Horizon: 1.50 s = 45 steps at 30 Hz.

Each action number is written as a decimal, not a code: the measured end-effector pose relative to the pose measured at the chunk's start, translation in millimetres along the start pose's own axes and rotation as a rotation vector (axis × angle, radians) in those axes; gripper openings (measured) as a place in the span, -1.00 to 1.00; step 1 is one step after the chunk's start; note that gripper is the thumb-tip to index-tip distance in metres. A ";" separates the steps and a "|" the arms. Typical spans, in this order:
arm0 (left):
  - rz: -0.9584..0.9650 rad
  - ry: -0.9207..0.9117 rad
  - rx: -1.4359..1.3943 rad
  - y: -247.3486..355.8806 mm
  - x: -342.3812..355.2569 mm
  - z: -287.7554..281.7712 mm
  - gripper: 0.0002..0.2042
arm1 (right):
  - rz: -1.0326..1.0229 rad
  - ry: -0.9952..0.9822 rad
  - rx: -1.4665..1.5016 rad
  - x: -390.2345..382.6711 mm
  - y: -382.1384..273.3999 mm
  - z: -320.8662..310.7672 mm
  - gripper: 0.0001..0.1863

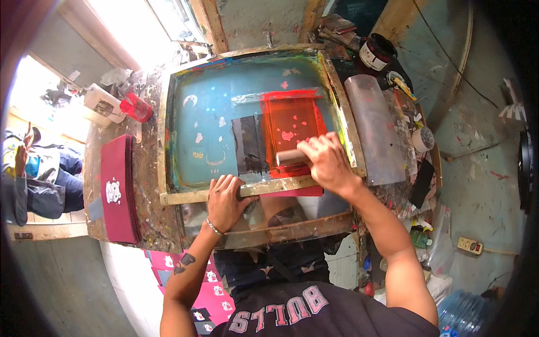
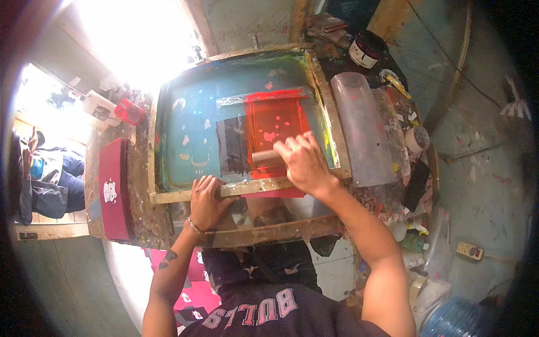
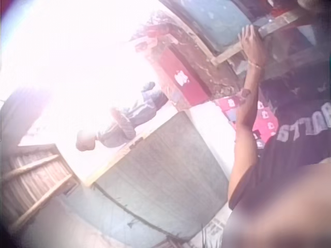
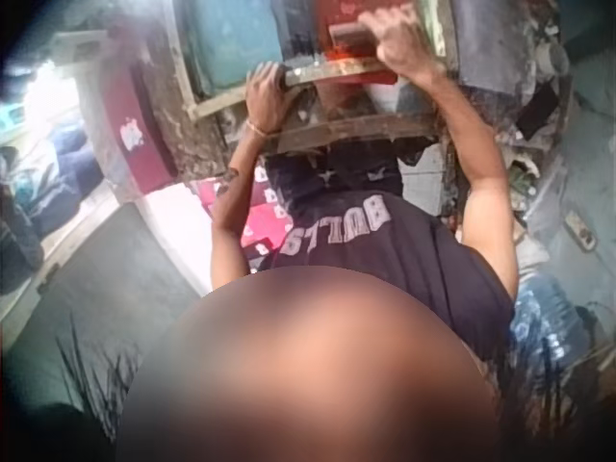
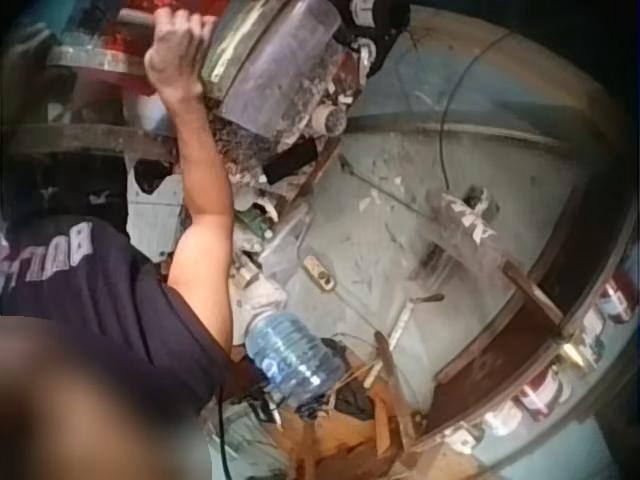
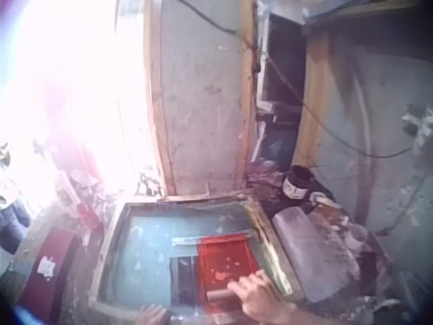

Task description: The person performs manual screen printing on small rectangular cards using a squeegee and red ink. They repeatedly place cards under a screen, pull ink across the mesh, and stack the printed cards on the floor.

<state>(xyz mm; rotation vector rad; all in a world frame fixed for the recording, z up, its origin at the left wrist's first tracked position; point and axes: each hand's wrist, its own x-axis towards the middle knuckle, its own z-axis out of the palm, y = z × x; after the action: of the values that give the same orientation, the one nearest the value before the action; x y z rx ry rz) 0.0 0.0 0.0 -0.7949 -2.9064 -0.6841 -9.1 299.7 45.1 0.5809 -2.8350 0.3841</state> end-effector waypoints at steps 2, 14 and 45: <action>0.014 0.016 -0.011 0.3 6.5 -2.3 -0.55 | -0.034 0.031 -0.027 -5.1 -4.2 0.8 -0.77; -0.014 0.493 -0.236 74.9 72.3 -154.1 -0.60 | -0.160 0.568 -0.353 66.9 -6.9 -124.9 -0.22; -1.151 0.427 -1.175 -9.3 -240.2 39.5 -0.58 | 0.173 0.187 -0.062 181.0 12.5 -219.3 -0.37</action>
<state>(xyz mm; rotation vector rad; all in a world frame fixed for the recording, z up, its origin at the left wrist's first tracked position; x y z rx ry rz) 206.1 -103.6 -78.4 1.0943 -2.0527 -2.2619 -141.0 312.0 297.1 0.2725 -2.7126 0.3588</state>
